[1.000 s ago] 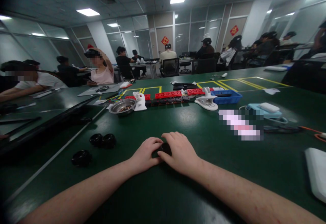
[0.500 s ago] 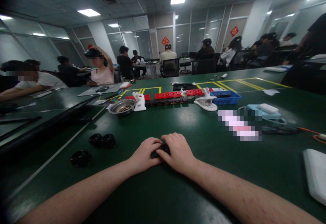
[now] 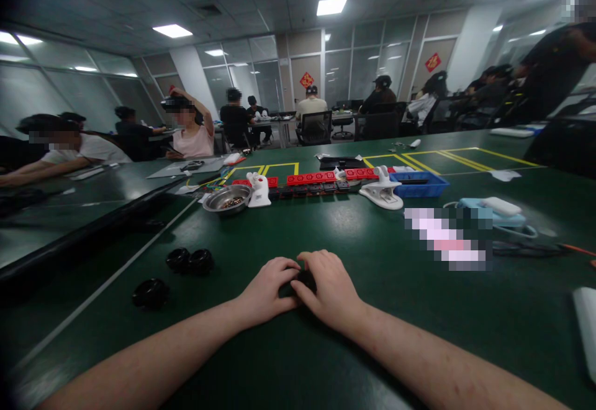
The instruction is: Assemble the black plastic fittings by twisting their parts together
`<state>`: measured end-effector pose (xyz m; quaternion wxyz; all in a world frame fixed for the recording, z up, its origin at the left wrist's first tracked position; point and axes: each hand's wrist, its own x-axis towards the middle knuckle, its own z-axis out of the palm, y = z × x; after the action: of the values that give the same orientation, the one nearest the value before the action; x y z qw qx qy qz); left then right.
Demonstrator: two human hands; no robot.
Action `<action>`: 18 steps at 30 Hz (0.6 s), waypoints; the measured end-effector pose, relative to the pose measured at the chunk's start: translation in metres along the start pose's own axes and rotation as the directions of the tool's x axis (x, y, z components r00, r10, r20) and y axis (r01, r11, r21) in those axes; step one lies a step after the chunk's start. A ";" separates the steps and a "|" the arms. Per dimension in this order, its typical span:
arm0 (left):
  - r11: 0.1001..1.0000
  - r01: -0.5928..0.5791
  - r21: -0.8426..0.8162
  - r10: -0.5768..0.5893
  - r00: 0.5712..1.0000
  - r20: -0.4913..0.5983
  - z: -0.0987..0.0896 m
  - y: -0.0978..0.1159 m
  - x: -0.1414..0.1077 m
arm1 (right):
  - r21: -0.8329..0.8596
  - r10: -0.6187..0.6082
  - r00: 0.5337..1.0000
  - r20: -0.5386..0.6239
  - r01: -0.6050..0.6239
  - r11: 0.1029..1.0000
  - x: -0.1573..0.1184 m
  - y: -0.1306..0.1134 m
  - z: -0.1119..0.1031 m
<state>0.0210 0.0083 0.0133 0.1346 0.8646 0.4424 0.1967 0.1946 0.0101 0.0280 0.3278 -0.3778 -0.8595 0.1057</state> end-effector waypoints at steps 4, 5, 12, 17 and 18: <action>1.000 0.013 0.000 -0.013 1.000 0.003 0.001 -0.001 0.000 | 0.105 -0.126 0.992 0.015 0.124 0.987 0.000 0.001 0.000; 1.000 0.016 0.000 -0.016 1.000 0.004 0.002 -0.001 0.001 | 0.116 -0.143 0.990 0.004 0.142 0.983 -0.001 0.001 0.001; 1.000 0.005 0.008 -0.005 1.000 -0.009 0.003 0.000 0.001 | 0.022 -0.042 0.999 -0.035 0.043 0.999 -0.001 0.003 0.002; 1.000 -0.006 0.012 0.007 1.000 -0.019 0.002 0.000 0.000 | 0.057 -0.122 0.992 -0.029 0.123 0.991 -0.003 -0.002 -0.001; 1.000 -0.005 0.013 0.006 1.000 -0.016 0.002 -0.001 0.000 | 0.062 -0.134 0.990 -0.035 0.136 0.989 -0.003 -0.002 -0.001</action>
<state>0.0215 0.0086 0.0111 0.1249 0.8650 0.4424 0.2013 0.1956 0.0062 0.0284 0.3596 -0.3094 -0.8740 0.1051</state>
